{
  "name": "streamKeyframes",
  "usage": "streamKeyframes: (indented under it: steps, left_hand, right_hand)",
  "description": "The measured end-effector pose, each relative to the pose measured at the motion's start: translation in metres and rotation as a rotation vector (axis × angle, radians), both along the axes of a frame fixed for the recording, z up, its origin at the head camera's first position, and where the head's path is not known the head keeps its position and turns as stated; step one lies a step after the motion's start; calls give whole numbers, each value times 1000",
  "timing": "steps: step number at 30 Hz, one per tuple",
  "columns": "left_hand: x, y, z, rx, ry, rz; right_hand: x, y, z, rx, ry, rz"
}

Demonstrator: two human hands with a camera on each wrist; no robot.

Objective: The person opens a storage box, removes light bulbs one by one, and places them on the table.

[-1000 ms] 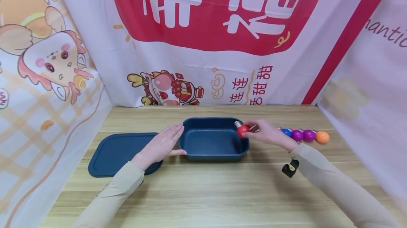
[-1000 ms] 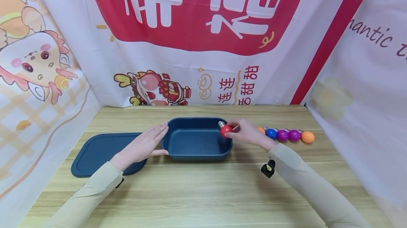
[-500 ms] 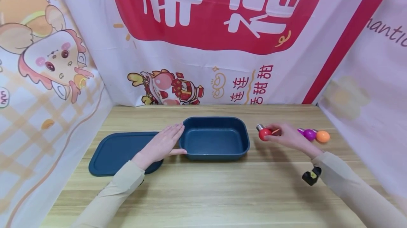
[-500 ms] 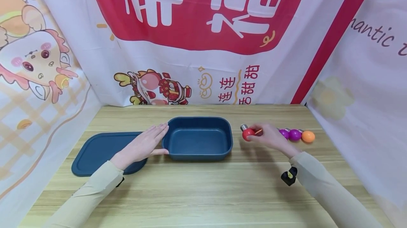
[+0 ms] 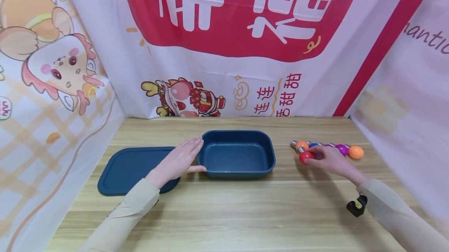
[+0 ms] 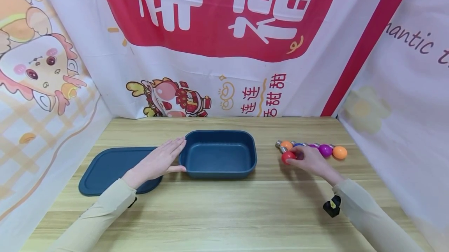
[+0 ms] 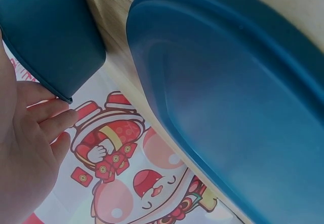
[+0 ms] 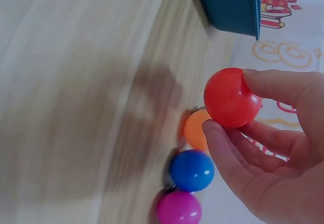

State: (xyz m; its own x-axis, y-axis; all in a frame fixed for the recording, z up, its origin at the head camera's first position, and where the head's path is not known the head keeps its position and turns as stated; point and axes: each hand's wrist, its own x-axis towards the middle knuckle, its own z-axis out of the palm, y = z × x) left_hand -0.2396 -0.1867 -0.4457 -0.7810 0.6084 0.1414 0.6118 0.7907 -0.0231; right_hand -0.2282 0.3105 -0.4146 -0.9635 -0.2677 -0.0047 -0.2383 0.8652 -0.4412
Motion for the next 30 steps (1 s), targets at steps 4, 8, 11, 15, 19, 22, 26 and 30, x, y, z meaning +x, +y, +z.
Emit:
streamKeyframes:
  steps: [4,8,11,15,19,22,26,30]
  left_hand:
    - [0,-1,0,-3,-2,5]
    - [1,-2,1,-5,5,1]
    - [1,-2,1,-10,4,-1]
    - [2,-1,1,-12,4,-4]
    - [2,-1,2,-11,9,-7]
    - [1,-1,2,-8,8,-7]
    - [0,-1,0,8,2,-5]
    - [1,0,0,20,-3,-1]
  right_hand:
    - [4,6,-7,-7,28,-4]
    - [6,9,-13,2,31,-12]
    - [8,10,-17,12,26,-18]
    - [9,13,-18,10,17,-35]
    - [9,16,-19,19,-3,-53]
    - [9,19,-20,21,-3,-49]
    - [8,21,-21,21,11,-41]
    - [8,22,-21,27,5,-46]
